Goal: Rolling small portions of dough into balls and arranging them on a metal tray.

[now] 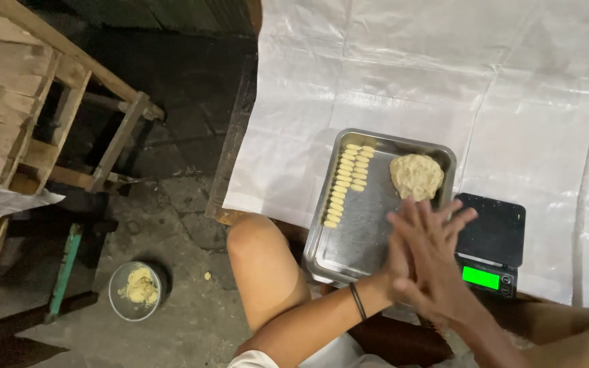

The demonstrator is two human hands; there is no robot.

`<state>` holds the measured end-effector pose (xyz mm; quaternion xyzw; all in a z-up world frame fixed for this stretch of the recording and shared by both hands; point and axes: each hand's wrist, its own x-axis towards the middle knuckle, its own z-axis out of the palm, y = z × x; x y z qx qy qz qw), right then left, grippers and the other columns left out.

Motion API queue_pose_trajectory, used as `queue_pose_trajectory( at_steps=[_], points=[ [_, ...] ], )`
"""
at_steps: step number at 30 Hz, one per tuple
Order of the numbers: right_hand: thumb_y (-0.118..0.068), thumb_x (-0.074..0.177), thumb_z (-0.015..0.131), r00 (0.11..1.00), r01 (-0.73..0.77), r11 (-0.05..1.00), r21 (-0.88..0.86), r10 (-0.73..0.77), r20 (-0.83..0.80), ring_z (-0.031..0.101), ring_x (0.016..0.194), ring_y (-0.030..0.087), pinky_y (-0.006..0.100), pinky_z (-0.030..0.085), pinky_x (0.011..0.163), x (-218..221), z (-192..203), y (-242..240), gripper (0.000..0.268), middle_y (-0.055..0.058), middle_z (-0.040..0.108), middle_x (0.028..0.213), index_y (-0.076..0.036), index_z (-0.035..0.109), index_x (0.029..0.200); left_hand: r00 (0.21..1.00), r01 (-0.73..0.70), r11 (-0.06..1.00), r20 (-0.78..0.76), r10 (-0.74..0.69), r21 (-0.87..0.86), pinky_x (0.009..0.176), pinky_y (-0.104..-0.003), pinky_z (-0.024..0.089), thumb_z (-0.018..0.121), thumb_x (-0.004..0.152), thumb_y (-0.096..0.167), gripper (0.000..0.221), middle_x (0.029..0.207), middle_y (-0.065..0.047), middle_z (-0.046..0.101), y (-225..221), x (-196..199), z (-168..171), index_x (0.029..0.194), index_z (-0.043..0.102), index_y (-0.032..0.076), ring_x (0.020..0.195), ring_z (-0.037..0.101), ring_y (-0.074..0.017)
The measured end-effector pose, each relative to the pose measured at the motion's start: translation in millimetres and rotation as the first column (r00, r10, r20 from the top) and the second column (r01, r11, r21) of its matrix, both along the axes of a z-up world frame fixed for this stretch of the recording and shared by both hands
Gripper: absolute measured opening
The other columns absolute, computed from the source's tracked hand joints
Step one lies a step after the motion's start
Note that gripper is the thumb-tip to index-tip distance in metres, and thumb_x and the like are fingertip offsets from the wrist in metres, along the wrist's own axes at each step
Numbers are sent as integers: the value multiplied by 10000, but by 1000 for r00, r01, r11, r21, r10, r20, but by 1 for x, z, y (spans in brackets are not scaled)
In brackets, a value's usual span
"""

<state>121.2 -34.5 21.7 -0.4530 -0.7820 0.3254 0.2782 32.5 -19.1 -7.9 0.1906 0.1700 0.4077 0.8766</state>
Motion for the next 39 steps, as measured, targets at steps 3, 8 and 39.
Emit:
queue_pose_trajectory(
  at_steps=[3, 8, 39],
  points=[
    [-633, 904, 358, 994, 113, 993, -29, -113, 4, -32, 1607, 432, 796, 82, 1140, 9, -3, 11, 855, 196, 53, 1749, -138, 308, 1599, 1000, -3, 988, -27, -1, -153, 1241, -432, 250, 182, 841, 868, 1003, 1706, -59, 260, 5, -3, 41, 1637, 222, 260, 1613, 174, -232],
    [-706, 972, 255, 985, 66, 998, 12, -64, -157, -26, 1610, 482, 792, 2, 1183, -3, 5, -1, 814, 239, 54, 1741, -152, 347, 1562, 986, -83, 908, -97, 134, 411, 1167, -320, 480, 441, 1080, 347, 760, 1662, -173, 373, -18, 14, -41, 1702, 4, 344, 1523, 411, -296],
    [-683, 966, 270, 1000, 26, 995, 92, -26, -6, -10, 1604, 411, 700, 30, 1232, -2, -7, -1, 859, 206, 31, 1732, -106, 288, 1602, 989, -114, 931, -44, 138, 346, 1291, -573, 172, 327, 1014, 662, 750, 1713, -115, 171, -14, 5, -13, 1645, 90, 331, 1562, 223, -330]
  ],
)
